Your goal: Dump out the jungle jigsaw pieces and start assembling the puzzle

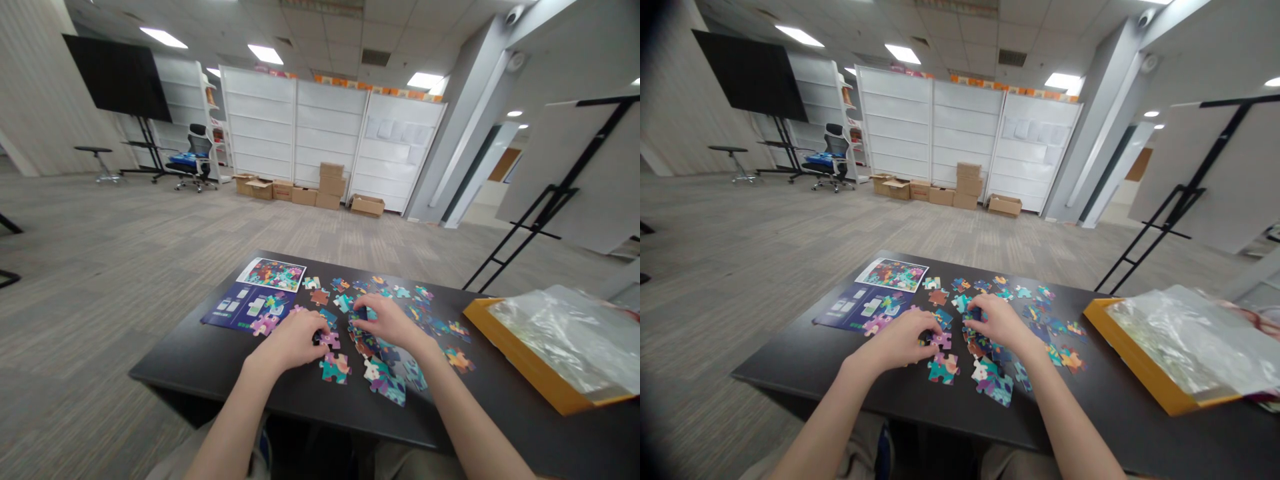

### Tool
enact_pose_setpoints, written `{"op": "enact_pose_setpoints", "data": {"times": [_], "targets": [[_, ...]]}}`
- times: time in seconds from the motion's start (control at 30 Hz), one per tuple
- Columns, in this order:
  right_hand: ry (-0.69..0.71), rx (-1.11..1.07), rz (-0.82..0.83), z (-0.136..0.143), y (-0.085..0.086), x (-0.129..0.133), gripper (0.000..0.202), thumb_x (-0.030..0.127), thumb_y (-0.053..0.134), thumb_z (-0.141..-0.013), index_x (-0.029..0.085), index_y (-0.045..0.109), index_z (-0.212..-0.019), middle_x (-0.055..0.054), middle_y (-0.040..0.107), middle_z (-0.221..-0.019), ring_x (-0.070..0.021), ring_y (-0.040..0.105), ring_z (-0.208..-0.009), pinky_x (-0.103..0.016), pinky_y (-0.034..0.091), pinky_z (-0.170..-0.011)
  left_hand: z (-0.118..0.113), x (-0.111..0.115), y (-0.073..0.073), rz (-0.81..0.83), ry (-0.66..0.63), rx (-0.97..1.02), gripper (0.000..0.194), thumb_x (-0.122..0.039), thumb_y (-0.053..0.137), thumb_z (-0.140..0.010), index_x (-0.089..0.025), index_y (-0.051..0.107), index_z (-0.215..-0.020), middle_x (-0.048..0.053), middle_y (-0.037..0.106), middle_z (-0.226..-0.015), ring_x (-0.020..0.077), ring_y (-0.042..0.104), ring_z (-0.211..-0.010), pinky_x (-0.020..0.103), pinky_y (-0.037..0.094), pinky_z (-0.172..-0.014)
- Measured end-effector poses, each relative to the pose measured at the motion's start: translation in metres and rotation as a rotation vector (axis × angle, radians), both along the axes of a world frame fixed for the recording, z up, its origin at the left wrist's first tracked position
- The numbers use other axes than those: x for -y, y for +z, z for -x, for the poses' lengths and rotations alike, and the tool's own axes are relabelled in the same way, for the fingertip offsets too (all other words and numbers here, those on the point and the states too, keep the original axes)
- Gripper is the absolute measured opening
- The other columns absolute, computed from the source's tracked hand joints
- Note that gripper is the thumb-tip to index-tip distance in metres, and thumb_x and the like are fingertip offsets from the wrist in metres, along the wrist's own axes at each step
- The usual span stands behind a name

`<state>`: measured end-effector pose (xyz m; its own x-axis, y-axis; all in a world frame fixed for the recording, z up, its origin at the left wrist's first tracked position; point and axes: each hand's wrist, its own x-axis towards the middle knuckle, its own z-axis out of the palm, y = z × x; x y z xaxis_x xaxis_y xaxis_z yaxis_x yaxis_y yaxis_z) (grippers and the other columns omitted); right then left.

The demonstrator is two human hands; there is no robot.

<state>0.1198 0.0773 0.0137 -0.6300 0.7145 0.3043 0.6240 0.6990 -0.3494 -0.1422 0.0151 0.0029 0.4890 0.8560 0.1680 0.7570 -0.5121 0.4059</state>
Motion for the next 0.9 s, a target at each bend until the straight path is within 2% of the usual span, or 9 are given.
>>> {"op": "enact_pose_setpoints", "data": {"times": [0.3, 0.5, 0.6, 0.8, 0.9], "targets": [[0.012, -0.021, 0.004, 0.006, 0.0, 0.004, 0.016, 0.032, 0.078, -0.087, 0.022, 0.069, -0.096, -0.006, 0.073, -0.101, -0.0228, 0.067, -0.097, -0.037, 0.051, -0.091, -0.002, 0.007, 0.006, 0.059, 0.064, -0.022, 0.019, -0.032, 0.069, -0.085, -0.025, 0.074, -0.102, 0.003, 0.075, -0.108, 0.0247, 0.068, -0.102, 0.032, 0.05, -0.088], [0.014, -0.053, 0.016, 0.011, 0.002, 0.007, 0.015, 0.032, 0.077, -0.088, 0.022, 0.069, -0.096, -0.006, 0.074, -0.099, -0.0225, 0.068, -0.095, -0.036, 0.052, -0.089, -0.014, -0.001, 0.002, -0.009, 0.113, -0.07, 0.016, -0.03, 0.066, -0.09, -0.022, 0.073, -0.102, 0.005, 0.072, -0.11, 0.0262, 0.066, -0.105, 0.038, 0.05, -0.096], [0.018, -0.064, 0.022, 0.012, 0.003, 0.008, 0.014, 0.031, 0.076, -0.089, 0.021, 0.07, -0.096, -0.005, 0.074, -0.098, -0.022, 0.068, -0.094, -0.036, 0.052, -0.088, -0.018, -0.006, -0.001, -0.035, 0.132, -0.095, 0.019, -0.028, 0.067, -0.089, -0.02, 0.072, -0.105, 0.006, 0.071, -0.111, 0.0273, 0.065, -0.105, 0.04, 0.051, -0.095], [0.151, -0.052, 0.079, 0.021, -0.001, 0.016, 0.018, 0.035, 0.076, -0.088, 0.022, 0.07, -0.099, -0.004, 0.074, -0.102, -0.021, 0.069, -0.097, -0.034, 0.052, -0.09, -0.018, -0.011, -0.006, -0.084, 0.128, -0.075, 0.022, -0.026, 0.059, -0.095, -0.02, 0.072, -0.113, 0.008, 0.071, -0.116, 0.0284, 0.063, -0.111, 0.042, 0.049, -0.099], [0.216, -0.009, 0.102, 0.031, -0.006, 0.023, 0.018, 0.031, 0.079, -0.086, 0.021, 0.069, -0.097, -0.004, 0.074, -0.102, -0.0211, 0.069, -0.097, -0.033, 0.052, -0.089, -0.015, -0.012, -0.006, -0.076, 0.118, -0.037, 0.024, -0.022, 0.053, -0.098, -0.021, 0.071, -0.113, 0.008, 0.073, -0.116, 0.0262, 0.063, -0.115, 0.04, 0.047, -0.103]]}}
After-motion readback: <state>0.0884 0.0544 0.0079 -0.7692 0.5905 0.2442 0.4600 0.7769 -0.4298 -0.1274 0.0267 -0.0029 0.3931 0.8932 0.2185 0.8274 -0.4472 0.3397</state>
